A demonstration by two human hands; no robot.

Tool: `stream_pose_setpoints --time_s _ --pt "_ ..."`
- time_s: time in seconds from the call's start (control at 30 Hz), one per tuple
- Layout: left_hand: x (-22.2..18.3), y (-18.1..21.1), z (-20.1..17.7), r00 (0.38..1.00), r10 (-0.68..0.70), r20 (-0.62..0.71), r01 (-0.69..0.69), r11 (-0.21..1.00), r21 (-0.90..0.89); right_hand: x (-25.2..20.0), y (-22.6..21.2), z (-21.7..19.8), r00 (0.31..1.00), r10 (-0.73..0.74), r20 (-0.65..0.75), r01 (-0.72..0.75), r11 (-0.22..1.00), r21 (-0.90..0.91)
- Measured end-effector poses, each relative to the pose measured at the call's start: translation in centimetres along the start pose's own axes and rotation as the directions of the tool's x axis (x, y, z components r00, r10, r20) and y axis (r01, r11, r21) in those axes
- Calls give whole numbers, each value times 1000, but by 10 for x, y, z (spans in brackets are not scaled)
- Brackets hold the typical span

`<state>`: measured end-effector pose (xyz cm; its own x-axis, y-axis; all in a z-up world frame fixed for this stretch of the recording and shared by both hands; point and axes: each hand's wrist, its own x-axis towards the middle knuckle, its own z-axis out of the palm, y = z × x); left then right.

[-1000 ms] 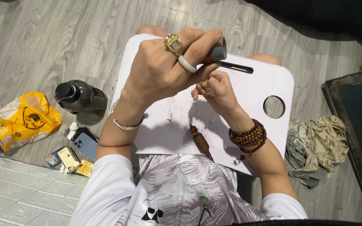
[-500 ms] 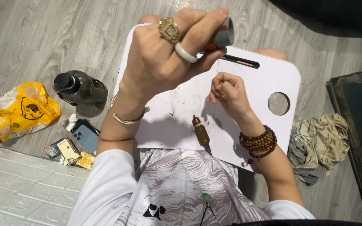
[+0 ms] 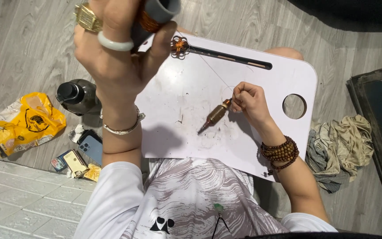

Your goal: Winding copper wire around a small cylinder and assembling components on a portable tray

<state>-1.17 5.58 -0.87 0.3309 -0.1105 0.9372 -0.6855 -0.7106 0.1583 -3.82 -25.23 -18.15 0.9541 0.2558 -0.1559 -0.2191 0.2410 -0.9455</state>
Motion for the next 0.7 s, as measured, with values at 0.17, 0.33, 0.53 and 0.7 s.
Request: stream_pose_setpoints --time_s 0.17,0.33,0.53,0.7 --pt "-2 -6 2 999 -5 -41 5 1000 16 -14 -4 -5 1000 -16 -4 16 994 -109" --pt "-4 -10 5 998 -7 -56 9 999 39 -29 -6 -14 1000 -15 -28 10 989 -149" --pt "-2 -11 1 994 -74 -82 74 997 -1 -45 -10 -14 995 -68 -71 48 965 -256" --pt "3 -24 -4 979 -101 -178 94 994 -48 -46 -13 -18 986 -113 -123 74 956 -284"
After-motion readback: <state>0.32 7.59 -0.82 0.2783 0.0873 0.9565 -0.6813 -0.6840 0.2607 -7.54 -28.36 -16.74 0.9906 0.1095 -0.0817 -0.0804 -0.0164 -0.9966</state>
